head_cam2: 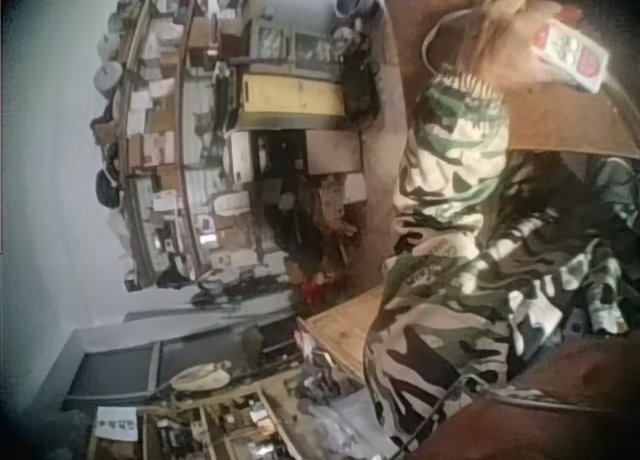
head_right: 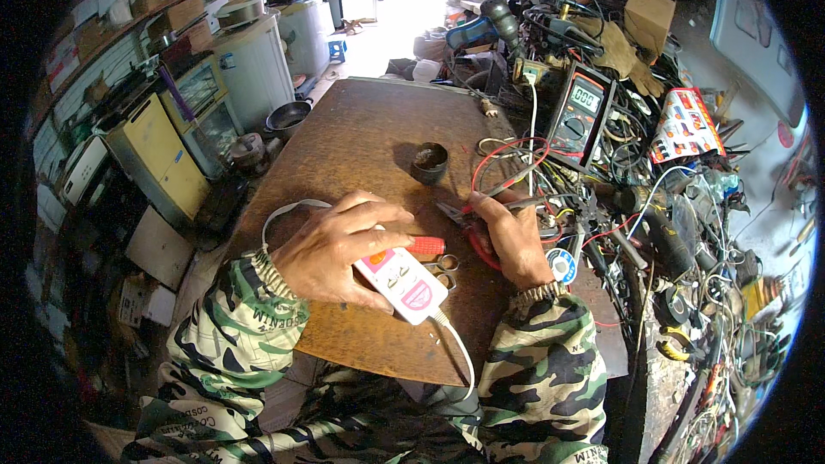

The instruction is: The person uses a soldering iron and pliers to work on a white power adapter, repeatedly stripping, twisting, and soldering wires while checking a multimeter. The person handles the adapter and wires throughout the clip.

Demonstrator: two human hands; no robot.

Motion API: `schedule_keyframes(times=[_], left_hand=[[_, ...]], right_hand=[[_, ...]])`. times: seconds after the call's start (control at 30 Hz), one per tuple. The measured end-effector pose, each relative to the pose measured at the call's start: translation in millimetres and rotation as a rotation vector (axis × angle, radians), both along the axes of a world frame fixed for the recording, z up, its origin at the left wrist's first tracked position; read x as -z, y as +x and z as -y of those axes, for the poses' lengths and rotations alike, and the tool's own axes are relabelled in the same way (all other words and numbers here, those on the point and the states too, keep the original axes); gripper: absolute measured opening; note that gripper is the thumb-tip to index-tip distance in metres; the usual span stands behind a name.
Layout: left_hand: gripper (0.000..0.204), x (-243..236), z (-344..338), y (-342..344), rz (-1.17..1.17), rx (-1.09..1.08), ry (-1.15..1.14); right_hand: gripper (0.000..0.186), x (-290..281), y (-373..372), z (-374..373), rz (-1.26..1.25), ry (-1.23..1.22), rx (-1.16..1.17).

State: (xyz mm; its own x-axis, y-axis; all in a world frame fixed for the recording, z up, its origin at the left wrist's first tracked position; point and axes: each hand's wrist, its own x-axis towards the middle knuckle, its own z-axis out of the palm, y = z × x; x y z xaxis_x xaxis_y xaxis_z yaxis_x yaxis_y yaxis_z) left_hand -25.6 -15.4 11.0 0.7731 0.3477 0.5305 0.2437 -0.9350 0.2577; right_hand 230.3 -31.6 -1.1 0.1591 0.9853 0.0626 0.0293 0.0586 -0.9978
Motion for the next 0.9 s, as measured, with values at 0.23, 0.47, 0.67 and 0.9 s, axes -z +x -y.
schedule_keyframes(times=[0.23,0.47,0.67,0.9], left_hand=[[0.064,-5,6,7,-0.04,0.022,0.057],[0.062,-2,11,5,-0.046,-0.015,-0.034],[0.064,-2,11,2,-0.065,-0.068,-0.012],[0.061,1,10,2,-0.078,-0.094,-0.016]], right_hand=[[0.021,-3,3,3,0.082,-0.009,0.024],[0.023,-3,0,0,0.095,-0.029,0.019],[0.023,-5,-3,-1,0.103,-0.022,0.005],[0.021,-7,-3,3,0.096,-0.043,0.01]])
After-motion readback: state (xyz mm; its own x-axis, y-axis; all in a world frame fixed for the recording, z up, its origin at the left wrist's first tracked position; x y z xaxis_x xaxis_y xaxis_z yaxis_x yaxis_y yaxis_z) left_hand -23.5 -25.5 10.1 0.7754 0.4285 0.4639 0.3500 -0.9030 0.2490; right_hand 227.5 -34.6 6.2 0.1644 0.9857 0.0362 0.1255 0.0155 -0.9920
